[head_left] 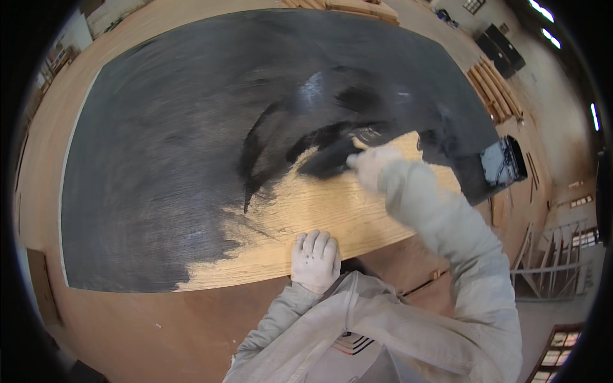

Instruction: The person applies dark paint to a large wooden board using a brush. They repeatedly dip the brush into a paint container and spread the paint across the surface in broad strokes, gradually covering the entire board.

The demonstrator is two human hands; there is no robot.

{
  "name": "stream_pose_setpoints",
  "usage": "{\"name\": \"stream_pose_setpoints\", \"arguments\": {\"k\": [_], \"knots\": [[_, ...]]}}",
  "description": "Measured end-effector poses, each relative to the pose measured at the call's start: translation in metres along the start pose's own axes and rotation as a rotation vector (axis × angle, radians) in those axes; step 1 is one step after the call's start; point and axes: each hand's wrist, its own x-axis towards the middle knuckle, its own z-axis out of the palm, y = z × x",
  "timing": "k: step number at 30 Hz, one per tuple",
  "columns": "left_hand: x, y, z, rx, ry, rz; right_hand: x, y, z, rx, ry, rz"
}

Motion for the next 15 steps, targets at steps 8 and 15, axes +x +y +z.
{"name": "stream_pose_setpoints", "arguments": {"k": [8, 15], "knots": [[0.0, -0.001, 0.002, 0.02, 0.018, 0.0, 0.012, -0.003, -0.016, -0.047, -0.041, -0.109], [0.0, 0.003, 0.009, 0.03, 0.008, -0.026, 0.001, -0.049, -0.025, -0.189, -0.082, -0.219]]}}
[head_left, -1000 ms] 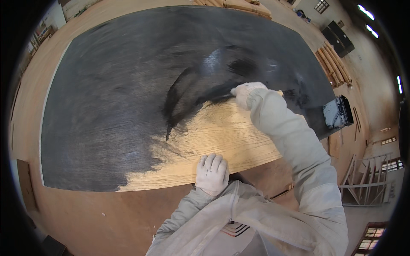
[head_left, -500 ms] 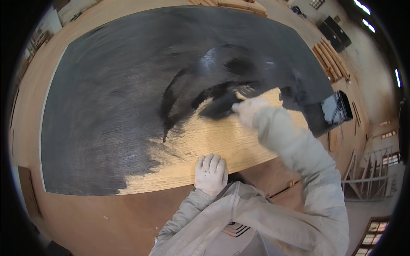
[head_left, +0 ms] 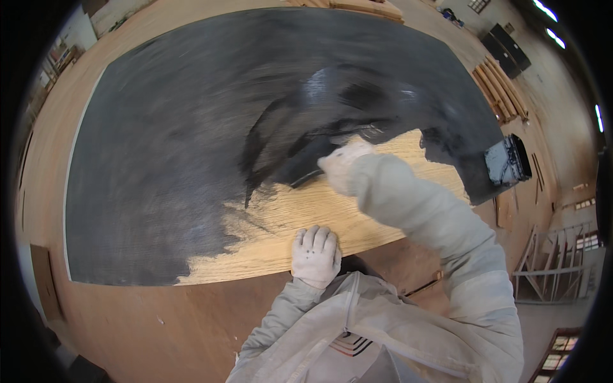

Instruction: The person applies dark paint to a large wooden board using a brush. They repeatedly dip the brush into a paint container and spread the paint across the surface in broad strokes, gradually covering the entire board.

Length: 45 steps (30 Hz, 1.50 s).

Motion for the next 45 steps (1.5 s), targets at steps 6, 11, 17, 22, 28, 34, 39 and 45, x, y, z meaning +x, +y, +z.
{"name": "stream_pose_setpoints", "arguments": {"k": [6, 11, 17, 22, 28, 34, 39, 45], "knots": [[0.007, 0.002, -0.007, -0.005, -0.045, 0.045, 0.015, 0.061, 0.007, 0.087, -0.036, 0.009], [0.004, 0.003, -0.002, 0.05, -0.041, 0.04, 0.004, 0.004, 0.006, 0.087, 0.022, -0.092], [0.003, 0.0, -0.005, 0.037, -0.058, 0.067, -0.023, 0.125, 0.071, 0.233, 0.046, 0.182], [0.006, 0.007, -0.002, 0.03, -0.093, 0.012, -0.013, 0.105, 0.109, 0.287, 0.1, 0.396], [0.011, 0.011, -0.005, 0.054, -0.074, 0.032, -0.039, 0.115, 0.076, 0.293, 0.093, 0.299], [0.01, 0.013, -0.006, 0.052, -0.061, -0.012, -0.027, 0.087, 0.098, 0.473, 0.153, 0.383], [0.011, 0.016, 0.002, 0.065, -0.032, 0.026, -0.053, 0.263, 0.18, 0.511, 0.008, 0.518], [0.01, 0.013, 0.006, 0.143, -0.024, 0.001, -0.036, 0.241, 0.174, 0.5, 0.235, 0.534]]}}
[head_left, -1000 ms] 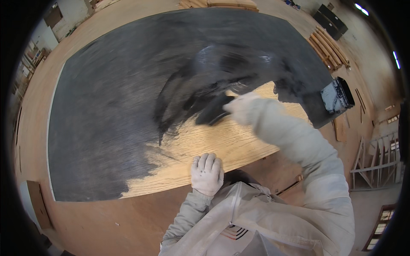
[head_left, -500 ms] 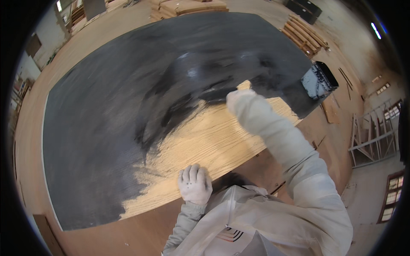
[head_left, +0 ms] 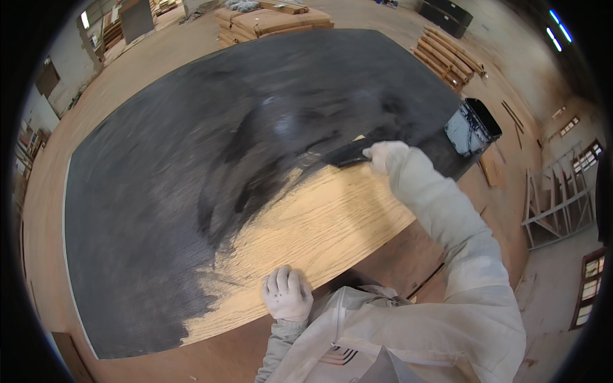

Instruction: The person applies dark paint to a large wooden board using a brush. They repeatedly dip the brush into a paint container and spread the paint across the surface in broad strokes, gradually covering the entire board.

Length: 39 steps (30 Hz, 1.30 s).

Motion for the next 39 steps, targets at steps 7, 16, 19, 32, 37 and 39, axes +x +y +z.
{"name": "stream_pose_setpoints", "arguments": {"k": [7, 16, 19, 32, 37, 39], "knots": [[0.002, 0.004, 0.002, 0.016, -0.003, 0.016, 0.022, 0.036, -0.004, -0.04, -0.047, -0.127], [0.007, 0.008, -0.001, 0.003, -0.018, 0.011, 0.009, 0.026, -0.011, -0.037, -0.119, -0.213], [0.003, 0.003, -0.004, -0.006, -0.008, 0.011, -0.01, 0.0, -0.073, -0.026, -0.344, -0.021], [0.003, 0.001, -0.001, -0.018, -0.004, 0.016, -0.023, 0.038, -0.02, 0.014, -0.302, -0.079], [0.004, 0.0, -0.004, -0.019, -0.015, 0.034, -0.006, 0.01, -0.024, -0.073, -0.254, -0.004], [0.0, -0.002, -0.006, 0.007, -0.025, 0.021, -0.003, 0.001, -0.032, -0.044, -0.266, -0.032]]}}
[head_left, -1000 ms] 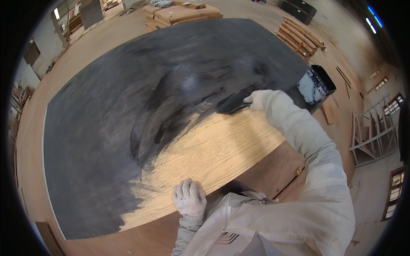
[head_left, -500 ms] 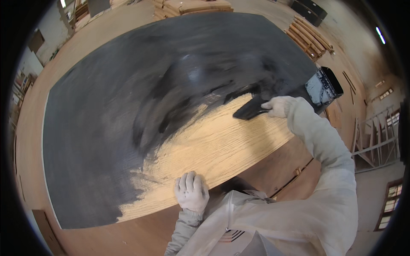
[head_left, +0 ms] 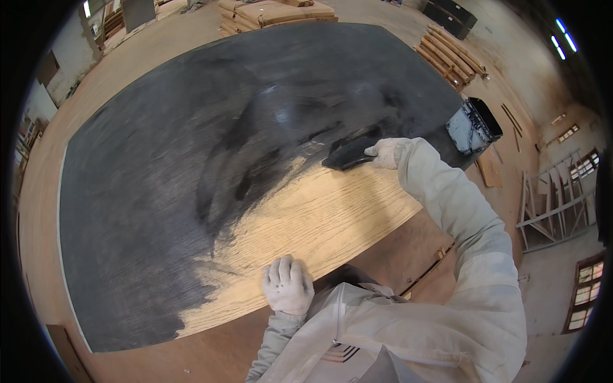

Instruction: The person applies dark paint to a large wooden board using a brush. They repeatedly dip the brush into a paint container and spread the paint across the surface in broad strokes, gradually covering the entire board.

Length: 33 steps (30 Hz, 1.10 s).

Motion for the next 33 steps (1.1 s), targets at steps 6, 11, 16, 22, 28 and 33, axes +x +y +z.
{"name": "stream_pose_setpoints", "arguments": {"k": [6, 11, 16, 22, 28, 33], "knots": [[-0.001, -0.004, 0.003, -0.058, 0.006, 0.004, 0.012, -0.003, 0.005, -0.079, 0.074, 0.086], [-0.004, -0.008, 0.003, -0.065, 0.009, 0.025, 0.008, 0.012, -0.002, -0.027, -0.042, 0.003], [-0.005, -0.009, 0.005, -0.083, 0.016, 0.012, -0.018, -0.069, 0.016, -0.171, 0.129, -0.191], [-0.005, -0.011, 0.002, -0.114, 0.021, 0.056, 0.002, -0.104, -0.022, -0.147, -0.01, -0.122], [-0.008, -0.013, 0.002, -0.087, 0.012, -0.007, -0.061, -0.201, -0.019, -0.21, -0.03, -0.335], [-0.006, -0.008, -0.007, -0.104, 0.0, 0.038, -0.053, -0.169, -0.017, -0.074, 0.038, -0.245]]}}
